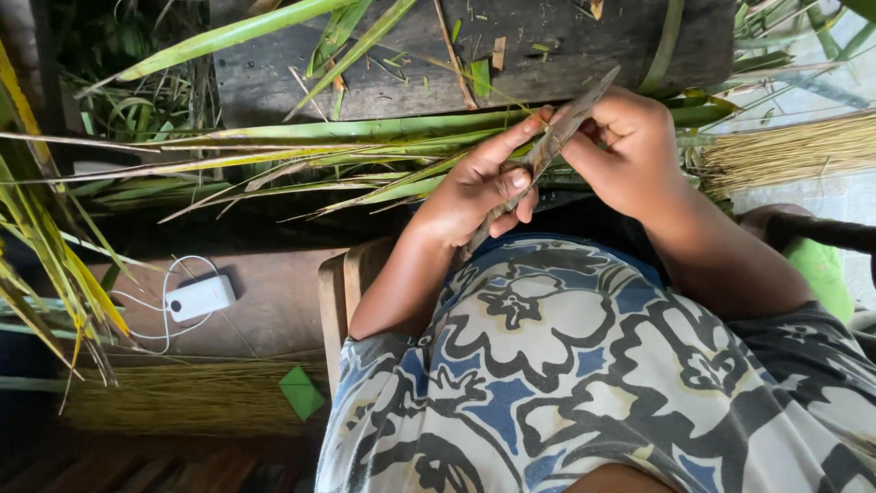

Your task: Stripping the leafy material from palm frond midribs using a knife

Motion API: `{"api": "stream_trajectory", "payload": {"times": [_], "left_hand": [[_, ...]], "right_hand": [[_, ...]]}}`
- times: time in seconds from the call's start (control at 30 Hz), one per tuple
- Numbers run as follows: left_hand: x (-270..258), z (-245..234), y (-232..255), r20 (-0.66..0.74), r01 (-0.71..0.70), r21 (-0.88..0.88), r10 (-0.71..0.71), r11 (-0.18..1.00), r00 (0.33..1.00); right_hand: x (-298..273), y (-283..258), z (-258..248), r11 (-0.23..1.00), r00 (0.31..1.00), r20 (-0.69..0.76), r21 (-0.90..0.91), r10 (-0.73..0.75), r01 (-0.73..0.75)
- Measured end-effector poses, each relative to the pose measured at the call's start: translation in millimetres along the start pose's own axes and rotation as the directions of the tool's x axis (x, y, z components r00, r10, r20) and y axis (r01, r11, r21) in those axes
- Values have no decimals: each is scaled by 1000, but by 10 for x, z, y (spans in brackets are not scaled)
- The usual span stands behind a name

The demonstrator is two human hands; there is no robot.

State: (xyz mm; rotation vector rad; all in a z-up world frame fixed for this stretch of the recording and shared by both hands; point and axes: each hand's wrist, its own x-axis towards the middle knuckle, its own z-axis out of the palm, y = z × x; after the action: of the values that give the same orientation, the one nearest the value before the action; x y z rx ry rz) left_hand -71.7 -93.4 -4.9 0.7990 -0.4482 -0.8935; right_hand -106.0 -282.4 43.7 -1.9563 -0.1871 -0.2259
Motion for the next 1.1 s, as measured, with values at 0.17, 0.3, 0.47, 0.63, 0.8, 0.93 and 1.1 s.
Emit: {"api": "stream_trajectory", "payload": {"times": [0.17,0.3,0.47,0.63,0.8,0.93,1.1], "left_hand": [[28,-13,1,24,-35,13,35,999,999],[56,52,20,-21,-61,43,62,997,998],[126,22,-60,-97,-122,79,130,989,987],[128,-3,-48,-177,-96,31,100,995,979],[127,-59,-15,-223,-110,-54,95,992,970],[107,-155,24,-223,-145,-45,132,988,966],[92,-236,124,-299,-153,-91,120,984,947]], "right_hand": [[36,-127,-74,997,997,20,-42,-68,69],[51,-204,-57,980,982,-26,-71,-189,187],[17,-164,-21,972,971,-56,-69,-231,227],[-30,-91,-12,969,976,-57,-147,-209,199],[-57,-6,35,896,926,-80,-296,-370,332],[-83,33,56,862,909,-73,-356,-410,360],[-141,61,62,737,870,-27,-545,-492,400]]}}
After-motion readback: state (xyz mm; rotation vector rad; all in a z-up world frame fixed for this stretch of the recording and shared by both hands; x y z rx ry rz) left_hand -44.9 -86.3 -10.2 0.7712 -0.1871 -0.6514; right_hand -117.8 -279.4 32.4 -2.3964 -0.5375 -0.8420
